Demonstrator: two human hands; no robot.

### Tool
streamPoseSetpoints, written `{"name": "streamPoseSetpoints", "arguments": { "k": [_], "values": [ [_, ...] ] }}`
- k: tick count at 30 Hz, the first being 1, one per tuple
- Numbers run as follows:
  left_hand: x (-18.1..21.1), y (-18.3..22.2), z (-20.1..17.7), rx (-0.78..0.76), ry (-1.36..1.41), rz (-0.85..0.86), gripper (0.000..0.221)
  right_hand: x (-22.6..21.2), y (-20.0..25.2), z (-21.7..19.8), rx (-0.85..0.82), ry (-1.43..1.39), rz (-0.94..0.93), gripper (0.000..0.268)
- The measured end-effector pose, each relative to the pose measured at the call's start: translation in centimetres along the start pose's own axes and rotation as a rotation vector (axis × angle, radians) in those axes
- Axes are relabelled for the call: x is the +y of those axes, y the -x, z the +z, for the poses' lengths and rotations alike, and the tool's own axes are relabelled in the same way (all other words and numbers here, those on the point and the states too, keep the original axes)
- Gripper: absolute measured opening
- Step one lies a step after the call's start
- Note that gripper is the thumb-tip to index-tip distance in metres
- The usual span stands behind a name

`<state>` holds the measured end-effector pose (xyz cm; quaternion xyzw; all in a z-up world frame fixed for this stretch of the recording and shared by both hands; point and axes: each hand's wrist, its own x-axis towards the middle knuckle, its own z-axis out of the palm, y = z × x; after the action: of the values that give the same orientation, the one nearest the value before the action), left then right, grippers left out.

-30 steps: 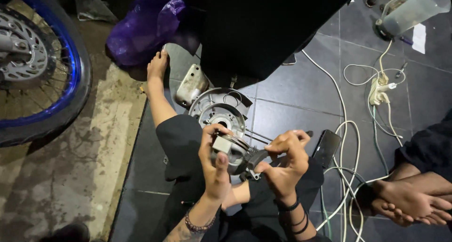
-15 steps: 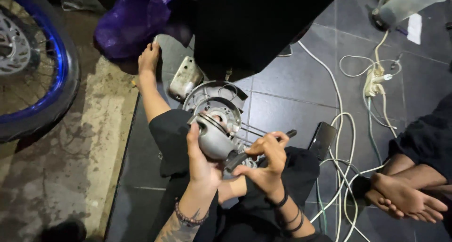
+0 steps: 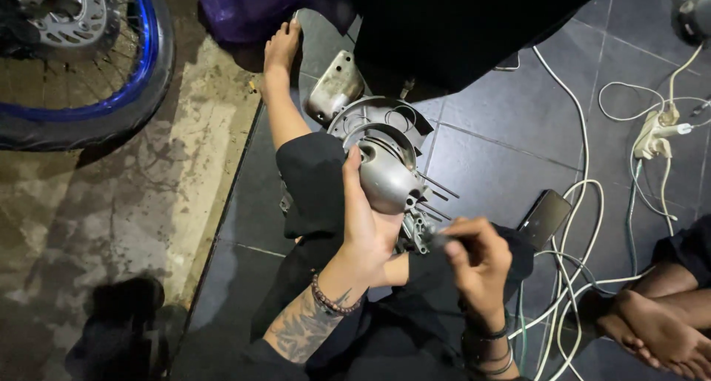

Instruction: Inspecting and adjusting motorcycle engine components including the cylinder and piston

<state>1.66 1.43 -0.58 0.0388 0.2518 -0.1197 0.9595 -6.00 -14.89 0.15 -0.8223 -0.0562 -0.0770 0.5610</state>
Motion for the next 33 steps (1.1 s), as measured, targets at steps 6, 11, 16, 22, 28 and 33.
{"name": "streamPoseSetpoints", "arguments": {
  "k": [6, 11, 16, 22, 28, 33],
  "values": [
    [-1.3, 0.0, -1.1, -0.13, -0.272, 0.443, 0.038, -6.0, -2.8, 0.3, -0.27, 0.337, -0.245, 0.019],
    [-1.2, 0.6, -0.7, -0.155, -0.298, 0.521, 0.035, -5.6, -3.1, -0.7, -0.225, 0.467, -0.302, 0.02],
    [-1.4, 0.8, 0.4, -0.135, -0.311, 0.519, 0.037, -5.2, -3.5, -0.4, -0.29, 0.434, -0.334, 0.02],
    [-2.1, 1.6, 2.2, 0.128, -0.226, 0.548, 0.038, -2.6, -3.7, -1.5, 0.05, 0.391, -0.296, 0.014],
    [-2.4, 1.0, 0.4, -0.049, -0.446, 0.625, 0.046, -1.9, -3.9, 0.6, 0.118, 0.348, -0.306, 0.017],
    [-1.1, 1.8, -0.5, -0.364, -0.581, 0.571, 0.039, -0.9, -1.3, 0.2, 0.144, 0.326, -0.198, 0.012]
  ]
}}
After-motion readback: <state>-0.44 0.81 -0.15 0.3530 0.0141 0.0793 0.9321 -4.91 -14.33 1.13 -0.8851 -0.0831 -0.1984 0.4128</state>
